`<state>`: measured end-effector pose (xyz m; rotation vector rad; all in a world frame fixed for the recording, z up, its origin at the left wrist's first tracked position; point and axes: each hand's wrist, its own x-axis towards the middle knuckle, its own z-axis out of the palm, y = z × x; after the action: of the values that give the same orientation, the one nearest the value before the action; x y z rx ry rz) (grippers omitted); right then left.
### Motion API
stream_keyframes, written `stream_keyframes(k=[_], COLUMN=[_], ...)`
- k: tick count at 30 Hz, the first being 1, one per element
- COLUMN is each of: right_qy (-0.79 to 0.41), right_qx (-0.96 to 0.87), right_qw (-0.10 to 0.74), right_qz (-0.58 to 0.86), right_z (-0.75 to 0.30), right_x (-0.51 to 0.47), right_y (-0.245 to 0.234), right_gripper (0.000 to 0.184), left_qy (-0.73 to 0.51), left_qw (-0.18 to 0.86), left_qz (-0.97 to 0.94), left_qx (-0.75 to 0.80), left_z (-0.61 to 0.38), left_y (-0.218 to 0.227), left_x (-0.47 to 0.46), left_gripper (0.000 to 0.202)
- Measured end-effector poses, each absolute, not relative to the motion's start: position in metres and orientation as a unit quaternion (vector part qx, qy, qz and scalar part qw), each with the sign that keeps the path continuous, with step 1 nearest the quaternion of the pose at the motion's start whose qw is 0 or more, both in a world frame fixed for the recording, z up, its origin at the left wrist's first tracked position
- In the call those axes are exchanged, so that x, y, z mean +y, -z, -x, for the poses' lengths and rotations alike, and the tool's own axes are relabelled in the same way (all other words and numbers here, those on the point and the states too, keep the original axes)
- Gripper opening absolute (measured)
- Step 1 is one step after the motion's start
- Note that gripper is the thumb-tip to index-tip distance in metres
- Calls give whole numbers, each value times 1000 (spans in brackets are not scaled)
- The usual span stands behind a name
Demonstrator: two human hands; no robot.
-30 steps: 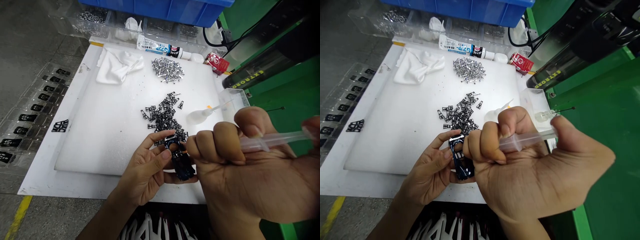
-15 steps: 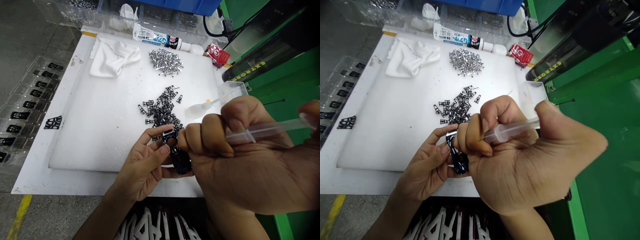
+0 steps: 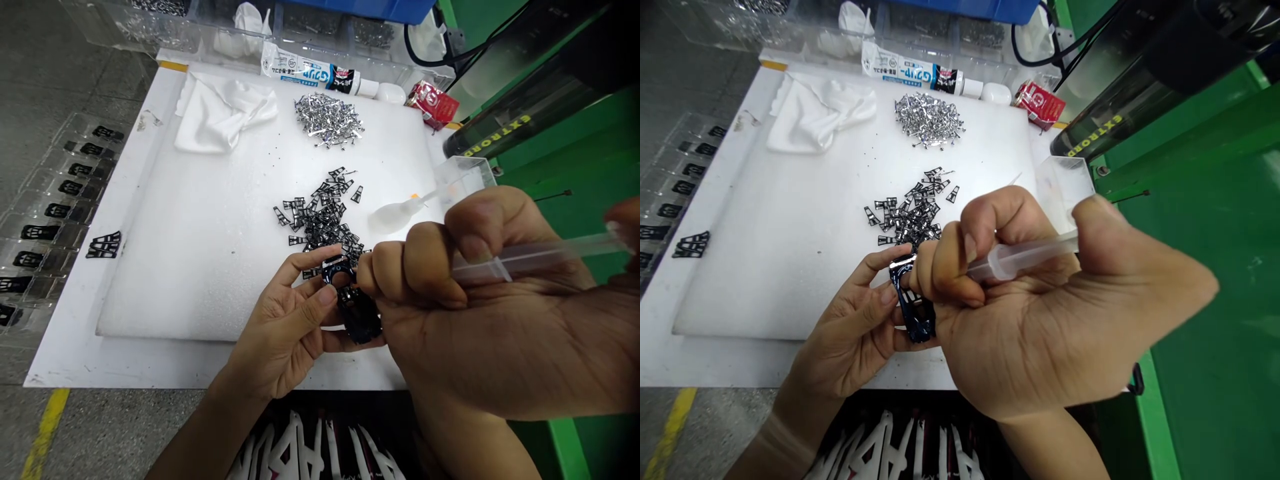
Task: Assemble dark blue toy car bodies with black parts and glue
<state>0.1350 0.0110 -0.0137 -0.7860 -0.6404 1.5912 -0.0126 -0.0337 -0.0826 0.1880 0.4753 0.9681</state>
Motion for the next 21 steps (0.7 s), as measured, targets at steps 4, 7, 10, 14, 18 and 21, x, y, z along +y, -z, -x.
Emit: stream_keyframes(k=[4,7,10,14,18,21], right_qy=[-644,-643,-649,-635,-630,-637], right_qx=[-305,-312,-323,-297,-239,-206], right_qw=[599,596,590,605,605,613], right_qz=[364,366,356,378,423,420], right_z=[-133,-137,-140,-134,-124,-123], right_x=[11,10,9,10,15,16], right_y=[10,11,15,13,7,8], right_gripper=[47,45,42,44,48,44], left_qy=[-462,-465,-463,-462,-462,-462], left_qw=[855,858,859,860,860,859], left_qz=[-84,-73,-66,-62,-62,-65], left_qx=[220,209,206,207,209,213], left_z=[12,12,12,13,13,13], left_y=[82,81,80,78,78,78], left_x=[-33,-32,-31,-32,-32,-32], left_gripper=[31,30,30,30,31,31])
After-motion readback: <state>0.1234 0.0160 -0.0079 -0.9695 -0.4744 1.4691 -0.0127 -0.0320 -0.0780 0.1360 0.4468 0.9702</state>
